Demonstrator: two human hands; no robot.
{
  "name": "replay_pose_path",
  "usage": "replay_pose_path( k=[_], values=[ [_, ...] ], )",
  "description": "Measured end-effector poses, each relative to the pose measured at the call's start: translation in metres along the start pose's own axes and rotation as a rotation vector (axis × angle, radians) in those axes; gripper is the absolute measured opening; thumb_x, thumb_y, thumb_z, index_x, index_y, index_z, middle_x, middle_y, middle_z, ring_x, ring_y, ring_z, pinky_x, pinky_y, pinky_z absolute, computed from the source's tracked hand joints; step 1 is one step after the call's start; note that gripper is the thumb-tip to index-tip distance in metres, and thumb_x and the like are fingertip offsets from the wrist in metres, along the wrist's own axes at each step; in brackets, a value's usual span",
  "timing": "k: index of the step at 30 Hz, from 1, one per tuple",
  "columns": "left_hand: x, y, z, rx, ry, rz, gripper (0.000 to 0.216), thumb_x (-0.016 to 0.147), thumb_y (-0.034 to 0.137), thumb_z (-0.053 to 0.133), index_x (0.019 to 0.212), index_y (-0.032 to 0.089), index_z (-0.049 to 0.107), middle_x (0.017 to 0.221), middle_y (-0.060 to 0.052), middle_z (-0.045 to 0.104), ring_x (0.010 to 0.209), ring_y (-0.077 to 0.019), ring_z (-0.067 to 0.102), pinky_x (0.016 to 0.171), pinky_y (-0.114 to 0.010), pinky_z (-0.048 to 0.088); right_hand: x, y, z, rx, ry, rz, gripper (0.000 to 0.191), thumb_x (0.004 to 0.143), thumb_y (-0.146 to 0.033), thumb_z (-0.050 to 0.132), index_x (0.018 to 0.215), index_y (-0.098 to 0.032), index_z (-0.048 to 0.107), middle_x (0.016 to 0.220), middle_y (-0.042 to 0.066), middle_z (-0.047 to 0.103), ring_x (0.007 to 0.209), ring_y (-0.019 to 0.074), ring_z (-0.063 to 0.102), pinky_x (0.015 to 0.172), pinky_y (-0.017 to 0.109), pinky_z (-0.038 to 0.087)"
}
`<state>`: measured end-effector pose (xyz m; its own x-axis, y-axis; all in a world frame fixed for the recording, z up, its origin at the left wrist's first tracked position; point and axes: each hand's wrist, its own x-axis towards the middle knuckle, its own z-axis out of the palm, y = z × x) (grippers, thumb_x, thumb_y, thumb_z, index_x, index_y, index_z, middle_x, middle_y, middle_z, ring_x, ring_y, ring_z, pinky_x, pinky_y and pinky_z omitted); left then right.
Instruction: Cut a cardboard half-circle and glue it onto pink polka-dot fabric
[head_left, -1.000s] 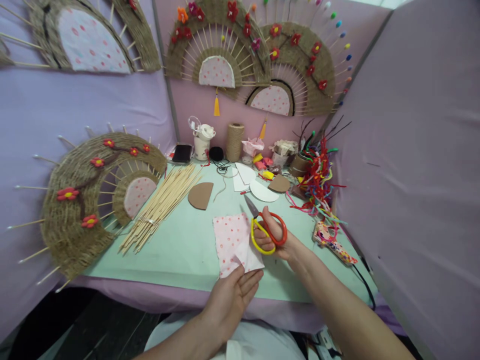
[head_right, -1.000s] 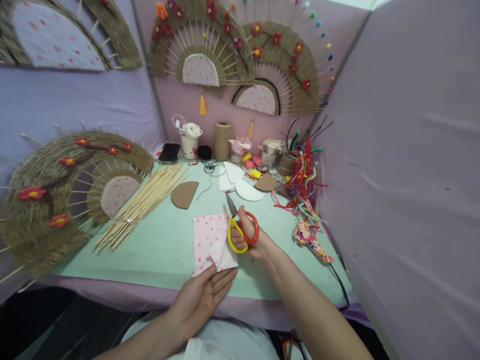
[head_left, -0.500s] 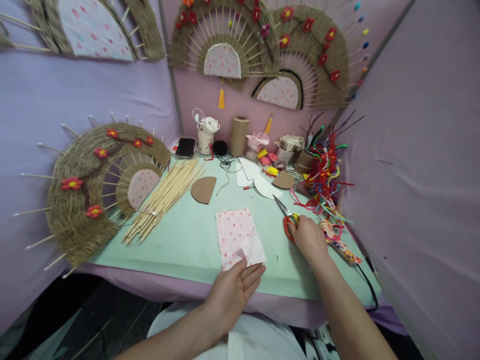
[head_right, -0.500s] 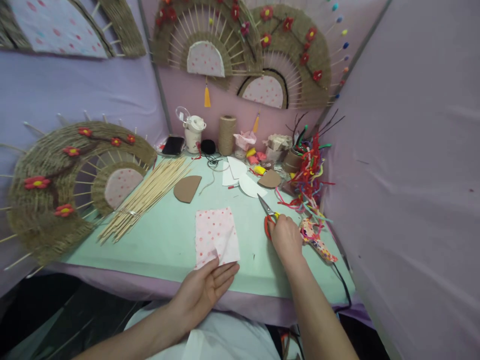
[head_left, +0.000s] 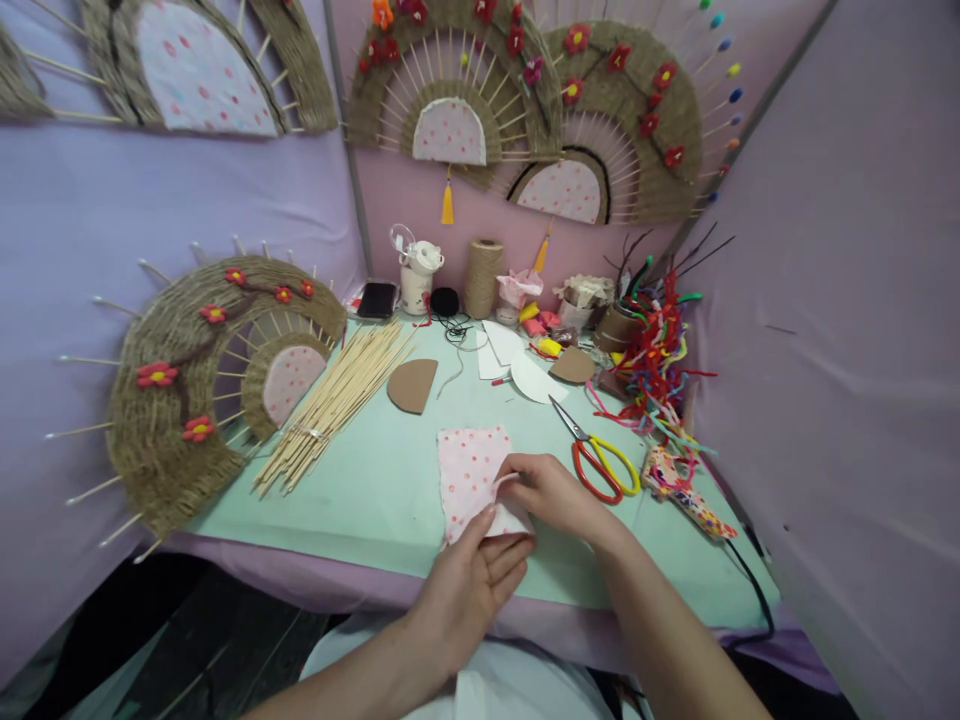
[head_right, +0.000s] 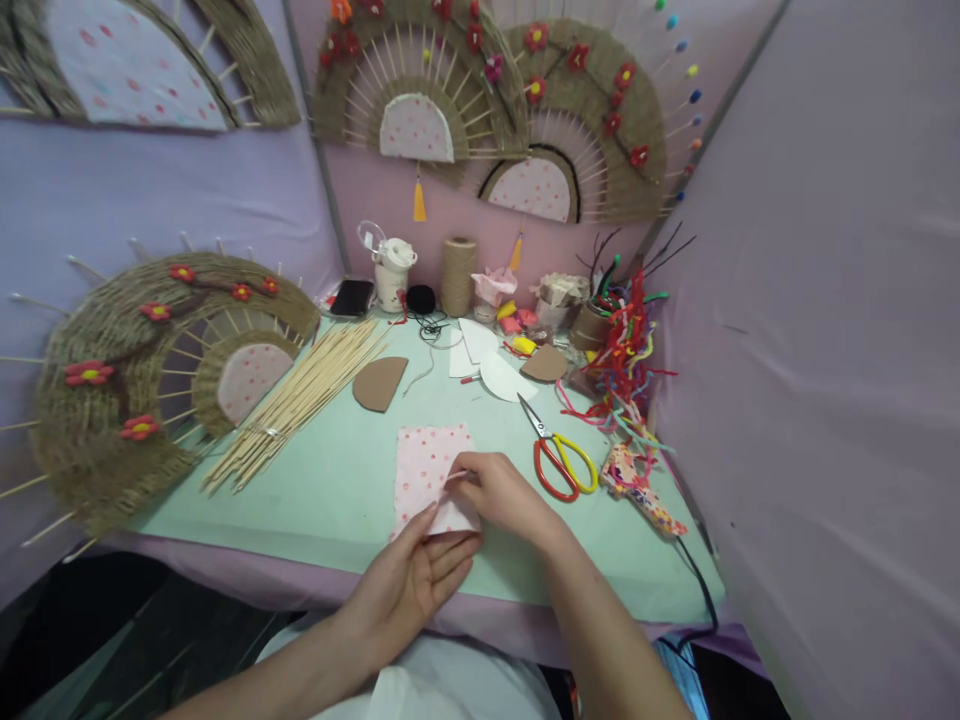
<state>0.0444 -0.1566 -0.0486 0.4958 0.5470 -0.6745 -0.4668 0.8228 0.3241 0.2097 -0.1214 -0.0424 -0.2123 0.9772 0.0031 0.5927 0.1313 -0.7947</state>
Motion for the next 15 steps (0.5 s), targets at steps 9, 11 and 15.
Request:
replay_pose_path(
  k=[9,11,15],
  values=[
    [0.015,0.036,0.006,0.179,-0.012,0.134,0.016,0.084,0.015,0.062,0.100,0.015,0.060,0.088,-0.007,0.070,0.076,-0.0150,0.067,0.067,-0.025,0.052,0.020,-0.010,0.015,0.826,0.213,0.288,0.006,0.065,-0.017,0.064,0.070,-0.016,0.061,0.057,-0.005,0.057,0.049,0.0084,0.049,0.046,0.018,0.037],
    [0.016,0.055,0.012,0.260,-0.040,0.103,0.020,0.080,0.012,0.063,0.100,0.016,0.061,0.087,-0.006,0.070,0.073,-0.0147,0.065,0.064,-0.025,0.051,0.030,-0.003,0.009,1.023,0.397,0.345,0.009,0.068,-0.021,0.066,0.074,-0.016,0.062,0.059,-0.004,0.061,0.050,0.0100,0.053,0.047,0.020,0.043],
    [0.013,0.123,0.034,0.422,-0.149,0.237,0.018,0.072,0.007,0.059,0.088,0.014,0.064,0.084,-0.008,0.070,0.082,-0.0192,0.065,0.073,-0.028,0.053,0.049,0.011,-0.018,1.327,0.900,0.291,0.015,0.069,-0.016,0.066,0.084,-0.017,0.064,0.075,-0.001,0.071,0.065,0.0124,0.065,0.057,0.021,0.053]
  ],
)
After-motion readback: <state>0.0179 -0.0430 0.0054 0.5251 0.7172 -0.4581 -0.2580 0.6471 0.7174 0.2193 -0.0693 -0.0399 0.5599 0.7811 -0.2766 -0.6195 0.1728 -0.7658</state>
